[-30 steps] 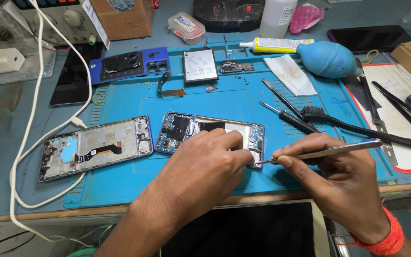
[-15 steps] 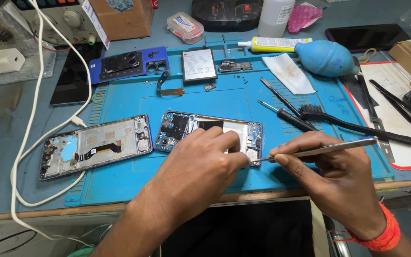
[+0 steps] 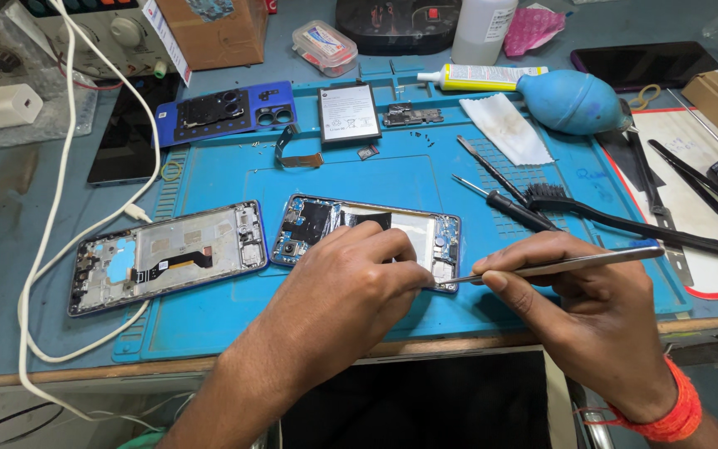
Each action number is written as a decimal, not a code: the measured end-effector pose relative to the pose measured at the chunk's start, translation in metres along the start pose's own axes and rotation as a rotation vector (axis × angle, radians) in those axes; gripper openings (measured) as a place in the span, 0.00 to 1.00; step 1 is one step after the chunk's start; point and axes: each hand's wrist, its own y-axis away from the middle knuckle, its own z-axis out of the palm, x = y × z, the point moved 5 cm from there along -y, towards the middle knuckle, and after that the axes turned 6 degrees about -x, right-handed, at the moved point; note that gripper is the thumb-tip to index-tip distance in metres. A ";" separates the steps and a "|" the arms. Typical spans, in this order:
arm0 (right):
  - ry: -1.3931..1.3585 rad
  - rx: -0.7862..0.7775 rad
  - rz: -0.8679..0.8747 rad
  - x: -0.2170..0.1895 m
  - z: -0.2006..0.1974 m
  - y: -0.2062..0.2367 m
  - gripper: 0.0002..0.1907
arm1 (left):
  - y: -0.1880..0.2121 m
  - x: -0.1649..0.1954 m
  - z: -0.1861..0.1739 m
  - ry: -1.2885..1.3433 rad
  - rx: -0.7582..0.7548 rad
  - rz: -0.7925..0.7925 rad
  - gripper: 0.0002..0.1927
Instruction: The person repairs a disassembled smartphone on a blue silicone mat. They pry at the phone's edge with a metal spudger, peel adhesive and a black film from the frame, pick at small components by hand, and use a screwdriver on the phone's edge while tweezers, a battery, and other phone parts lie on the mat.
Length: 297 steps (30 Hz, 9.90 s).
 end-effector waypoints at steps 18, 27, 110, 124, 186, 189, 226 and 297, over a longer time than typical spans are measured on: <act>-0.022 0.072 0.035 0.002 -0.004 0.002 0.07 | 0.004 -0.012 0.001 0.180 0.049 -0.045 0.07; 0.030 0.144 0.068 0.000 -0.007 0.004 0.08 | 0.002 -0.015 0.003 0.248 0.051 -0.141 0.16; -0.315 -0.036 0.178 0.004 -0.002 -0.025 0.19 | 0.010 -0.002 -0.005 0.364 0.276 -0.237 0.06; -0.180 -0.184 0.469 0.041 -0.039 -0.005 0.11 | 0.007 -0.006 0.006 0.353 0.222 -0.282 0.07; -0.337 -0.272 0.557 0.028 -0.005 -0.063 0.24 | 0.007 -0.005 0.006 0.356 0.203 -0.295 0.08; -0.355 -0.286 0.563 0.029 -0.004 -0.062 0.24 | 0.007 -0.005 0.006 0.352 0.201 -0.291 0.08; 0.013 0.006 -0.352 -0.013 -0.009 -0.009 0.24 | 0.010 -0.005 0.003 0.478 0.240 -0.377 0.08; 0.348 0.169 -0.709 -0.030 -0.001 0.006 0.08 | 0.023 0.021 0.009 0.448 0.440 0.035 0.14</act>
